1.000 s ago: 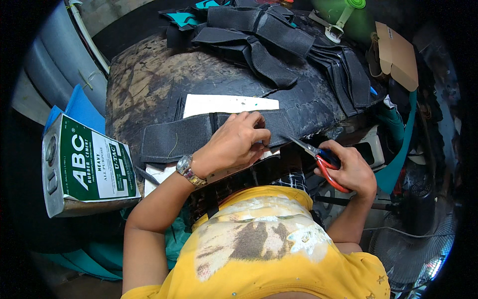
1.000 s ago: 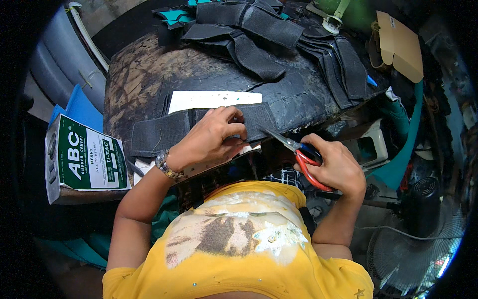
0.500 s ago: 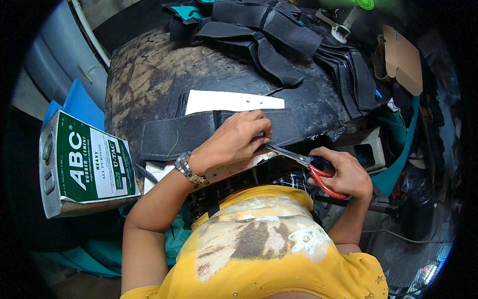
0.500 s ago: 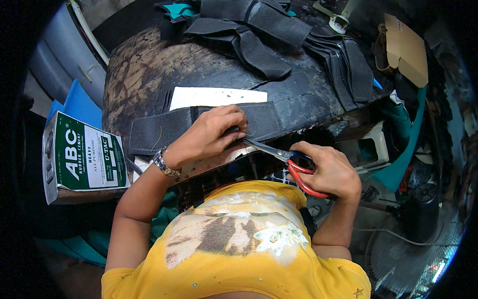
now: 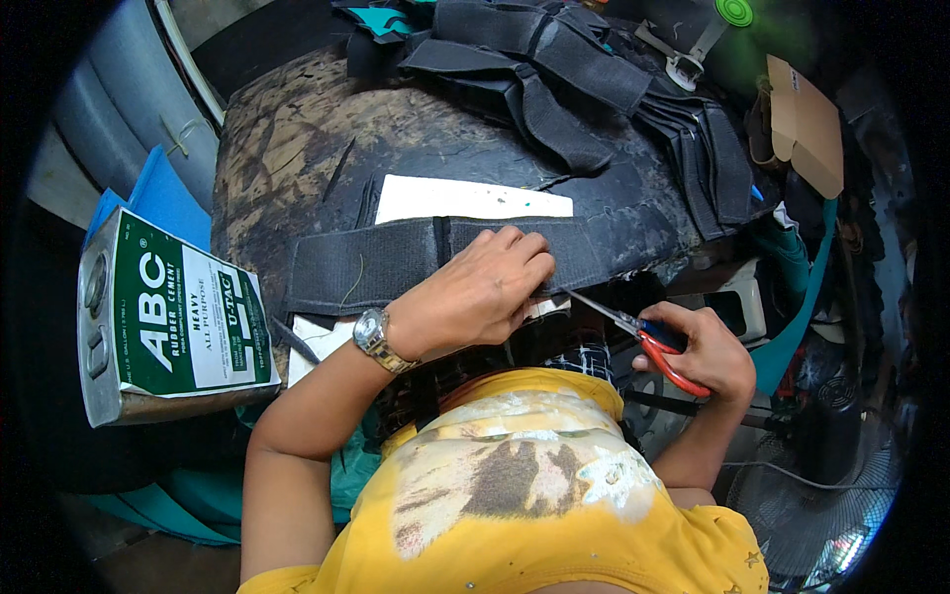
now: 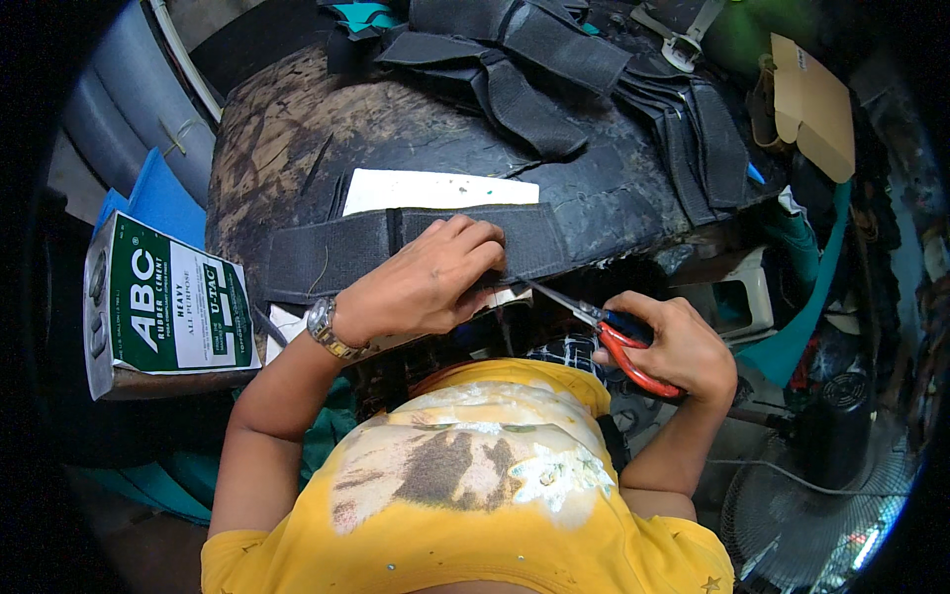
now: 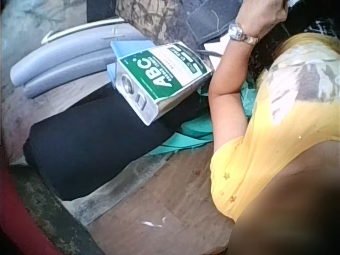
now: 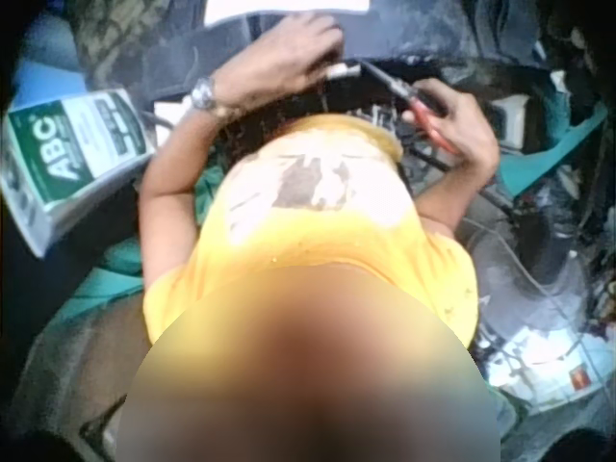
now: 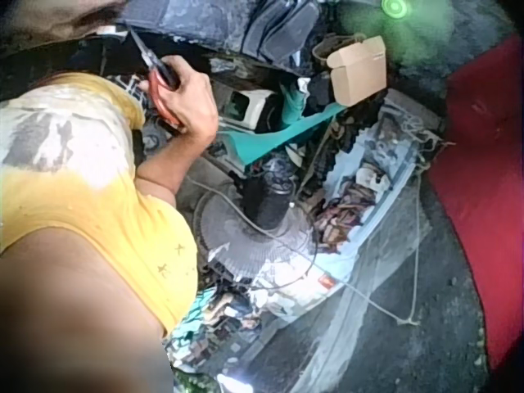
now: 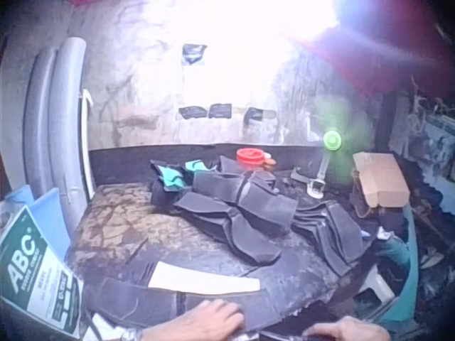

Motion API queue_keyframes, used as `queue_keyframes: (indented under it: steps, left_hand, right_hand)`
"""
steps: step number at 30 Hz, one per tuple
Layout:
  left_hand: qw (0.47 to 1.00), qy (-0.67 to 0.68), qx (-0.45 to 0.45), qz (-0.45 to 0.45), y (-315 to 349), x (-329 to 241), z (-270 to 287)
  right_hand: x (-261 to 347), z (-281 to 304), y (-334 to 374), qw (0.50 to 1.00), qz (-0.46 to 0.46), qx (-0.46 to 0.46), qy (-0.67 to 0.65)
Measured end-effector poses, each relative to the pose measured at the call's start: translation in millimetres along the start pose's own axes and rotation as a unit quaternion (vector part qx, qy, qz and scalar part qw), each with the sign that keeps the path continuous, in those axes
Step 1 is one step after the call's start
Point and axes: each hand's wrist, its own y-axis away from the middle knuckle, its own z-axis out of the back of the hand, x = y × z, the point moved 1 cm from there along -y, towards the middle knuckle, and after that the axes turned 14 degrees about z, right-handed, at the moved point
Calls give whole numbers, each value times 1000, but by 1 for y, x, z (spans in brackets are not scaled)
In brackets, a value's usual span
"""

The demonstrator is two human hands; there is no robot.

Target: The person uses red-handled scissors to cut black and teal fabric pieces on a workbench. They repeatedly pick up fabric, trim edges, and place cut pieces aside while continuing to cut additional pieces.

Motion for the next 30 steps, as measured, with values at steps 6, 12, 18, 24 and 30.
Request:
queue_keyframes:
  steps: [6,12,18,24,30]
  left_hand:
    - [998,55,23,30,-1,3,2]
    - [997,70,24,24,-3,6,3]
    - [999,38,6,10,-1,8,-2]
    - [999,37,-11,4,2,5,0]
    - [997,49,-38,50,19,11,39]
  right_hand:
    - [7,-2,2,999,42,-3,16]
    - [22,-6,-8,993,68,-42,86]
    - [27,-2,-14,995,5,32,90]
    - [31,-12,-19,991,89,98,14]
    - [33,-3,-15,976,162,129,-60]
